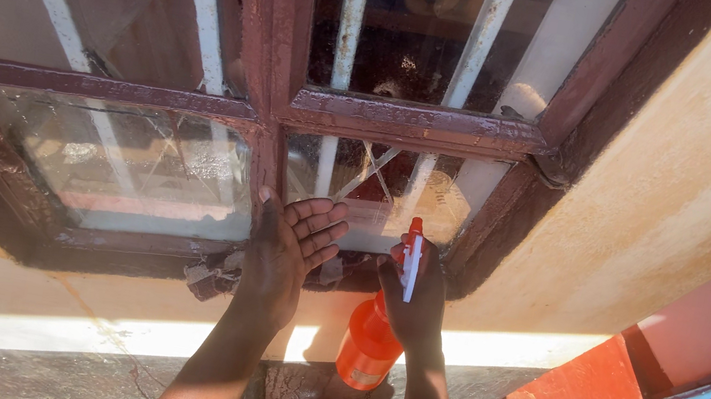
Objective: The person wipes window panes and frames with a cloth, then picks up a spray bottle and sprays liquid onto their hand and the window.
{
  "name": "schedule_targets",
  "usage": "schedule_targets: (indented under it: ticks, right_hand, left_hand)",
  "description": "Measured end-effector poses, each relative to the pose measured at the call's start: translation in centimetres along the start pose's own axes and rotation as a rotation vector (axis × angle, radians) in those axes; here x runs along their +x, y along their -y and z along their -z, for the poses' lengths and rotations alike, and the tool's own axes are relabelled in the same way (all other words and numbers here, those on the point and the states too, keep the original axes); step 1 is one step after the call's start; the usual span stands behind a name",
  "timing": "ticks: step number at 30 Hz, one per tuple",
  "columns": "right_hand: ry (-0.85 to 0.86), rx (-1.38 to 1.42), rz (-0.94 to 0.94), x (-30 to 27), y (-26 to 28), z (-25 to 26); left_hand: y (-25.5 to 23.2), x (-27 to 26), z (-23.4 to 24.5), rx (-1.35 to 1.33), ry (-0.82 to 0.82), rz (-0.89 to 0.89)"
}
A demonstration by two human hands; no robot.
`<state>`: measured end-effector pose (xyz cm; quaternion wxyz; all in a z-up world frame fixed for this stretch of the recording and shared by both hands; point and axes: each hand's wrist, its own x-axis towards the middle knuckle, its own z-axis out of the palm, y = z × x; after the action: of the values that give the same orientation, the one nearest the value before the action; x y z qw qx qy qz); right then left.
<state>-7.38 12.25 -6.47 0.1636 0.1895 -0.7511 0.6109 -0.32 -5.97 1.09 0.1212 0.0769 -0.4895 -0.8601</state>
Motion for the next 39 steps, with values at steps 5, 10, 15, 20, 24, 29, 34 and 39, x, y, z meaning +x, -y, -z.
schedule_targets:
  ticks: [5, 10, 15, 20, 24, 29, 34, 39]
  right_hand:
    - [-0.024, -0.052, 0.025, -0.5, 0.0, 0.9]
    - [-0.033, -0.071, 0.021, -0.4, 0.5, 1.4]
    - [0.058, 0.009, 0.021, -0.3, 1.4, 1.1]
    - [0.262, 0.089, -0.027, -0.6, 2.1, -0.3]
    - [0.298, 0.031, 0.017, -0.9, 1.5, -1.7]
    - [0.326, 0.037, 0.097, -0.9, 2.5, -4.0]
    - [0.365, 0.035, 0.052, -1.5, 3.6, -5.8]
    - [0.405, 0.008, 0.024, -2.3, 3.7, -7.4]
  left_hand:
    - [0.3, 0.3, -0.8, -0.004, 0.015, 0.049]
    - [0.5, 0.3, -1.0, 0.001, 0.052, 0.043]
    - [0.3, 0.6, -0.1, 0.004, 0.038, 0.027]
    - [-1.4, 0.9, 2.1, -0.104, -0.146, -0.078]
    - [-1.7, -0.2, 3.3, -0.099, -0.161, -0.106]
    - [-2.2, -1.2, 4.7, -0.122, -0.203, -0.138]
    - [-2.8, -1.8, 5.3, -0.162, -0.258, -0.151]
    - [-2.8, -2.0, 5.2, -0.174, -0.243, -0.160]
